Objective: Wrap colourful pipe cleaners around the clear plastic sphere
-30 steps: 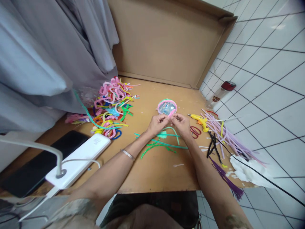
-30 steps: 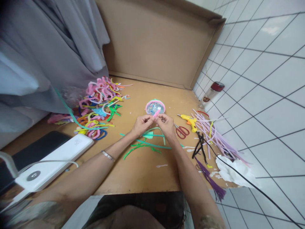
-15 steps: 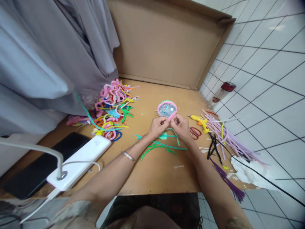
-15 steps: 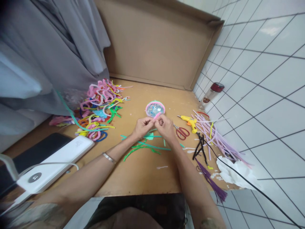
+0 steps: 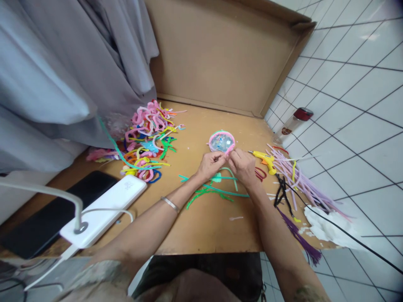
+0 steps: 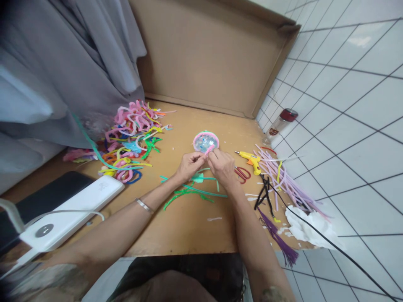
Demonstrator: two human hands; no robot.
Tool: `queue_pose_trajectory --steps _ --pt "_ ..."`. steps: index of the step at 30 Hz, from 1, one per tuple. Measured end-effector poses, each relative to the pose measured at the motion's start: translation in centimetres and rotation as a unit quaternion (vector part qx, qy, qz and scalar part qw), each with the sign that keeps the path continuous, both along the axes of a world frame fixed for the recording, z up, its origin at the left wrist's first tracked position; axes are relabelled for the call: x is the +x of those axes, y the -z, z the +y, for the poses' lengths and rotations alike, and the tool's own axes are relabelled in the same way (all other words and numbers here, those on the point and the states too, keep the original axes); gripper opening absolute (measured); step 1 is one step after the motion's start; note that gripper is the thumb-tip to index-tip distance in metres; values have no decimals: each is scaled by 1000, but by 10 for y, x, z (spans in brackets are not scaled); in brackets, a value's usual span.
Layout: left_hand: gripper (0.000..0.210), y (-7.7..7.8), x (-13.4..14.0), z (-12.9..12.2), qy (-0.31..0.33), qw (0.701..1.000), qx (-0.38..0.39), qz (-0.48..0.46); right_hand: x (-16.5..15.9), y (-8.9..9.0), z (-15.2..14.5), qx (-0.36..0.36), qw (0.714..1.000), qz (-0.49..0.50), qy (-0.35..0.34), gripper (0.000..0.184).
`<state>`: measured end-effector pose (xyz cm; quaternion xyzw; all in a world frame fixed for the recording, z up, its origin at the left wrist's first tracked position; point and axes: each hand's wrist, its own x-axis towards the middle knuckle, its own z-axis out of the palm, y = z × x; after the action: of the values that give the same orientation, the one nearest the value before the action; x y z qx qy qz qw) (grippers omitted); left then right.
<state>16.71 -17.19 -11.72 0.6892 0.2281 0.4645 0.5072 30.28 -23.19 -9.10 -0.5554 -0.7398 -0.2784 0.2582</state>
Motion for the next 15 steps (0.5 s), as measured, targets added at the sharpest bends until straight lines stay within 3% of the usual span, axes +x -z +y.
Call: queue_pose_trajectory --steps 4,7,10,15 --pt "34 -1 -1 -1 -8 1000 2 -3 7 4 2 22 1000 -4 22 27" --pt "32 -2 -3 -5 -10 1000 -17 -8 26 8 5 97 987 113 65 22" --pt "32 -1 -3 -9 12 999 -52 -13 40 9 8 170 945 252 119 18" --pt "35 -1 -2 -10 58 993 -91 -51 20 17 11 55 938 335 74 23"
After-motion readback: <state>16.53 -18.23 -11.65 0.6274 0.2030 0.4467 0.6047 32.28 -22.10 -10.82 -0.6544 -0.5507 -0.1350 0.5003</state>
